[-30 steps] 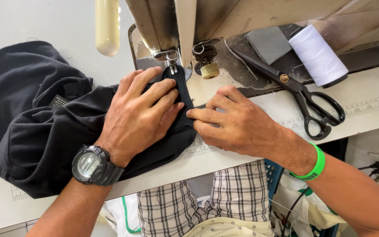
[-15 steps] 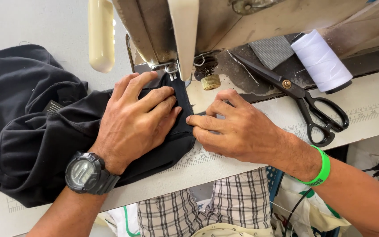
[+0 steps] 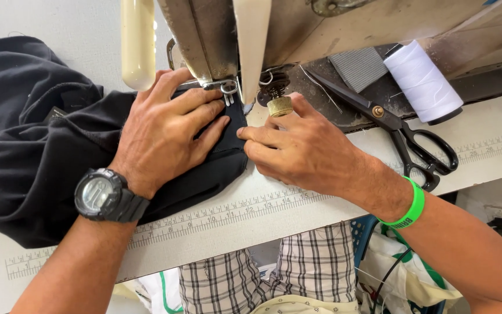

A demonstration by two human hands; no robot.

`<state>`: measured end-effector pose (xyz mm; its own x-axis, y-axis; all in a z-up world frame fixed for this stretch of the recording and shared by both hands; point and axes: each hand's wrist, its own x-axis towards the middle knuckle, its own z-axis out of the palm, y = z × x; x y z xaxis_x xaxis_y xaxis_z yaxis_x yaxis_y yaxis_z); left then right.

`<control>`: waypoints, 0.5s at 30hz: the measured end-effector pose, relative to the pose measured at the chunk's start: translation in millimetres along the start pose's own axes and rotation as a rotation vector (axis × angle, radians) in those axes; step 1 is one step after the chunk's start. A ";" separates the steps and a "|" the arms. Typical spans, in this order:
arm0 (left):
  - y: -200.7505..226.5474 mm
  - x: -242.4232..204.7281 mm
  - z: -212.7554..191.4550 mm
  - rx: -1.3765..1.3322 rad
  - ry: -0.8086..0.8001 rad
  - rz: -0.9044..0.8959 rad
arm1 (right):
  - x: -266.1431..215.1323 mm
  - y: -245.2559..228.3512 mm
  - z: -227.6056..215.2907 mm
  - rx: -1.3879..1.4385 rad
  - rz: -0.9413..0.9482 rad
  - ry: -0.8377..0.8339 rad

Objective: The person is attaching a label to a black garment using an industrial sewing machine and then trimming the thread with scissors.

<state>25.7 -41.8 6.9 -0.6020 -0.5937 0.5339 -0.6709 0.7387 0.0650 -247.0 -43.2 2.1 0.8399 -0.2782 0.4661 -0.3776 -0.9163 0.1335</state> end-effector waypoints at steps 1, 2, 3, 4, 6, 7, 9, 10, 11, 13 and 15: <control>-2.5 0.6 0.8 0.013 0.000 -0.012 | 2.1 1.5 0.9 0.020 0.002 0.011; -4.7 0.9 1.4 0.027 0.001 -0.025 | 4.1 2.7 1.7 0.041 0.003 0.021; -6.3 1.7 1.0 0.027 0.002 -0.025 | 4.9 4.3 3.6 0.040 0.002 0.021; -7.4 2.8 0.6 0.016 -0.015 -0.048 | 5.1 5.5 4.8 0.067 0.013 0.020; 2.8 7.8 -10.5 0.012 -0.025 -0.067 | 5.5 7.7 5.7 0.086 0.017 0.024; 13.6 11.3 -20.0 -0.007 -0.002 -0.094 | 5.4 9.3 6.7 0.088 0.023 0.012; 42.9 5.7 -23.9 -0.052 0.009 -0.131 | -4.0 7.7 9.0 0.106 0.044 -0.021; 56.4 -0.9 -26.1 -0.020 -0.047 -0.180 | -3.9 9.1 10.5 0.123 0.044 -0.028; 69.8 -7.6 -28.8 0.010 -0.104 -0.229 | -3.2 10.2 11.8 0.141 0.044 -0.035; 81.6 -13.5 -24.8 0.043 -0.047 -0.211 | -0.4 9.5 8.0 0.155 0.038 -0.021; 85.2 -15.9 -22.2 0.086 0.013 -0.191 | 5.6 11.3 4.0 0.164 0.027 0.001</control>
<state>-12.2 37.6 22.7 -0.4555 -0.7157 0.5295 -0.8068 0.5833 0.0943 -245.0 -56.3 2.7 0.8299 -0.3035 0.4681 -0.3315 -0.9432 -0.0238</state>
